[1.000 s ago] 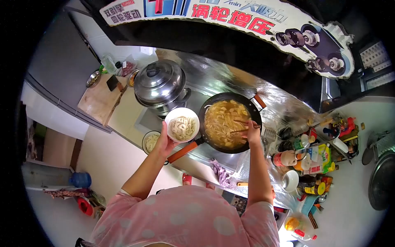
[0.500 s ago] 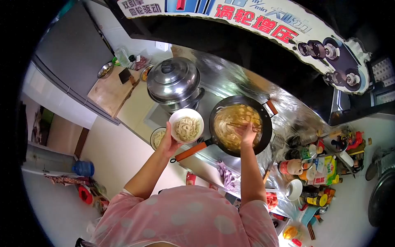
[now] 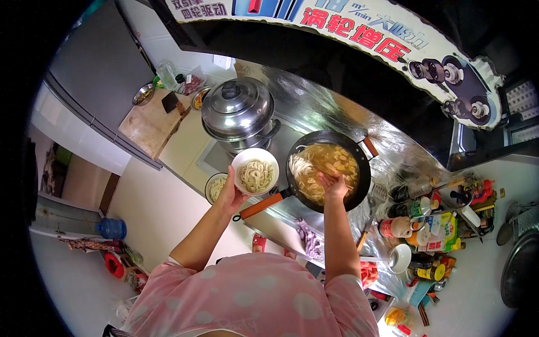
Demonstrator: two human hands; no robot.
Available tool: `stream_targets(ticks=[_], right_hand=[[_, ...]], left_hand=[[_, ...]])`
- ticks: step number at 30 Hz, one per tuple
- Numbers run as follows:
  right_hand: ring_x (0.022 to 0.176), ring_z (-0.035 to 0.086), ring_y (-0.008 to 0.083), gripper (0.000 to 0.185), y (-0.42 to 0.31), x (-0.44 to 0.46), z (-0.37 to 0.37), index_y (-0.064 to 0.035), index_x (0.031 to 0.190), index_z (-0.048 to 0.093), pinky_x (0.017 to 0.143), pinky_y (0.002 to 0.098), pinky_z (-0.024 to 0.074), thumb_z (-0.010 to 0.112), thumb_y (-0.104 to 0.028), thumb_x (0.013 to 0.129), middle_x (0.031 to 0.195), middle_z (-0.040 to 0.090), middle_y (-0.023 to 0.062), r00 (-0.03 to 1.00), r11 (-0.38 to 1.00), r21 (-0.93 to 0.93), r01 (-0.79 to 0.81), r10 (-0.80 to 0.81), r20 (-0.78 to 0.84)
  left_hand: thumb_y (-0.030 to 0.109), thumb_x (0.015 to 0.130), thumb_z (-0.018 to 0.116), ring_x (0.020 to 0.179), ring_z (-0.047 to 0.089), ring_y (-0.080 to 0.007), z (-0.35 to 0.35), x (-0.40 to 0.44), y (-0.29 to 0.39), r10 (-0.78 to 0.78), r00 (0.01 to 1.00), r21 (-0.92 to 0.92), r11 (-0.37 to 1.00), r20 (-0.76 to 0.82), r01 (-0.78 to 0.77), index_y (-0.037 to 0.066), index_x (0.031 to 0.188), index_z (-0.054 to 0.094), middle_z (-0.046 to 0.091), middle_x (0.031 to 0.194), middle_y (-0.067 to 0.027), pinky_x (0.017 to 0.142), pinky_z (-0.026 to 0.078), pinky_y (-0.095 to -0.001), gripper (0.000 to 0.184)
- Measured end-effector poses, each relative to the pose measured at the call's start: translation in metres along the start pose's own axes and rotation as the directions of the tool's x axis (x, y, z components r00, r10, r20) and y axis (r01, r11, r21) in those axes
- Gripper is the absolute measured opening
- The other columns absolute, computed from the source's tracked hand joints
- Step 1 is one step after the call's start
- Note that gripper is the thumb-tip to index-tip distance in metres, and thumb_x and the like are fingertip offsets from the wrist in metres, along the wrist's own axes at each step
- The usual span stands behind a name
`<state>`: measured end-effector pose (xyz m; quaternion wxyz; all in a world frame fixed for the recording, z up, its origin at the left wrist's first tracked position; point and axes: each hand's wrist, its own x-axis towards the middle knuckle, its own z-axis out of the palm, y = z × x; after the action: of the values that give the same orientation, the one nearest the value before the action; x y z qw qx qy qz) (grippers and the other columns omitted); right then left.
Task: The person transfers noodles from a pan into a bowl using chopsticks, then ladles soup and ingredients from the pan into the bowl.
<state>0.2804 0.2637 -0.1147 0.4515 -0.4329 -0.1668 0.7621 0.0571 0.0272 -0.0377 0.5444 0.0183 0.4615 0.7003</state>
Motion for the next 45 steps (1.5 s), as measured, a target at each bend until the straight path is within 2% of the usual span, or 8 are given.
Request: stream_targets(ticks=[6, 9, 13, 18, 24, 27, 33, 45], right_hand=[[0.082, 0.062, 0.0433, 0.038, -0.001, 0.001, -0.004, 0.0009, 0.092, 0.039, 0.066, 0.0446, 0.0562, 0.026, -0.035, 0.097, 0.094, 0.055, 0.03, 0.998, 0.993, 0.106, -0.048, 0.051, -0.024], [0.083, 0.061, 0.0439, 0.038, -0.001, -0.003, 0.0, 0.0009, 0.092, 0.038, 0.066, 0.0447, 0.0562, 0.026, -0.034, 0.097, 0.094, 0.055, 0.0308, 0.998, 0.987, 0.15, -0.055, 0.058, -0.013], [0.083, 0.061, 0.0438, 0.037, -0.002, -0.005, 0.0, 0.001, 0.092, 0.038, 0.066, 0.0445, 0.0564, 0.025, -0.034, 0.097, 0.094, 0.056, 0.0314, 0.997, 0.977, 0.202, -0.072, 0.073, 0.004], [0.084, 0.061, 0.0422, 0.036, -0.009, -0.013, 0.002, -0.0015, 0.083, 0.045, 0.069, 0.0458, 0.0555, 0.03, -0.031, 0.097, 0.088, 0.058, 0.0253, 0.997, 0.967, 0.243, -0.075, 0.08, -0.011], [0.088, 0.06, 0.0422, 0.039, -0.031, -0.026, 0.01, -0.0026, 0.076, 0.048, 0.071, 0.0456, 0.0553, 0.032, -0.032, 0.096, 0.085, 0.06, 0.0243, 1.0, 0.964, 0.264, -0.02, 0.019, 0.007], [0.089, 0.06, 0.0435, 0.039, -0.047, -0.032, 0.012, -0.0029, 0.081, 0.047, 0.071, 0.0464, 0.0549, 0.028, -0.034, 0.097, 0.092, 0.058, 0.0269, 0.997, 0.962, 0.272, 0.003, -0.022, 0.069], [0.093, 0.059, 0.0434, 0.042, -0.088, -0.056, 0.02, -0.0044, 0.074, 0.048, 0.075, 0.0469, 0.0536, 0.028, -0.034, 0.097, 0.09, 0.059, 0.0271, 0.983, 0.95, 0.304, 0.069, -0.118, 0.143], [0.092, 0.06, 0.0405, 0.04, -0.141, -0.121, 0.022, -0.008, 0.075, 0.048, 0.078, 0.0444, 0.0517, 0.027, -0.034, 0.097, 0.093, 0.061, 0.0264, 0.946, 0.928, 0.257, 0.27, -0.305, 0.11]], left_hand=[[0.059, 0.087, 0.037, 0.113, 0.047, -0.0167, 0.002, -0.003, 0.002, -0.006, 1.0, 0.003, 1.0, -0.006, 0.006, 0.02, 0.131, 0.033, 0.044, 0.127, -0.0022, 0.087, 0.046, -0.0356, 0.059], [0.061, 0.087, 0.029, 0.121, 0.043, -0.0217, 0.005, -0.006, 0.004, -0.011, 0.999, 0.057, 0.998, -0.035, 0.013, 0.011, 0.134, 0.032, 0.041, 0.133, -0.0082, 0.099, 0.04, -0.0389, 0.069], [0.061, 0.088, 0.028, 0.121, 0.042, -0.0229, 0.006, -0.007, 0.005, -0.006, 1.0, 0.042, 0.999, 0.001, 0.006, 0.01, 0.134, 0.033, 0.041, 0.133, -0.0091, 0.1, 0.039, -0.0412, 0.069], [0.061, 0.088, 0.027, 0.122, 0.042, -0.0229, 0.006, -0.007, 0.004, -0.013, 1.0, 0.054, 0.998, -0.016, 0.014, 0.011, 0.134, 0.033, 0.042, 0.132, -0.009, 0.101, 0.038, -0.0418, 0.069], [0.063, 0.087, 0.029, 0.121, 0.043, -0.0189, 0.014, -0.01, 0.007, -0.067, 0.996, 0.113, 0.991, -0.065, 0.074, 0.016, 0.134, 0.035, 0.044, 0.131, -0.0041, 0.099, 0.036, -0.0376, 0.066], [0.059, 0.089, 0.034, 0.114, 0.045, -0.0161, 0.014, -0.006, 0.005, -0.069, 0.997, 0.105, 0.992, -0.027, 0.072, 0.023, 0.13, 0.033, 0.043, 0.128, 0.0006, 0.094, 0.038, -0.0416, 0.055], [0.058, 0.089, 0.035, 0.116, 0.044, -0.0183, 0.011, 0.02, -0.008, -0.087, 0.986, 0.109, 0.991, 0.144, 0.072, 0.022, 0.131, 0.03, 0.044, 0.127, -0.0016, 0.095, 0.037, -0.046, 0.056], [0.056, 0.082, 0.053, 0.111, 0.048, -0.0214, 0.061, 0.045, -0.022, -0.099, 0.993, 0.32, 0.944, 0.056, 0.076, 0.019, 0.128, 0.033, 0.045, 0.124, -0.0055, 0.083, 0.046, -0.0451, 0.063]])
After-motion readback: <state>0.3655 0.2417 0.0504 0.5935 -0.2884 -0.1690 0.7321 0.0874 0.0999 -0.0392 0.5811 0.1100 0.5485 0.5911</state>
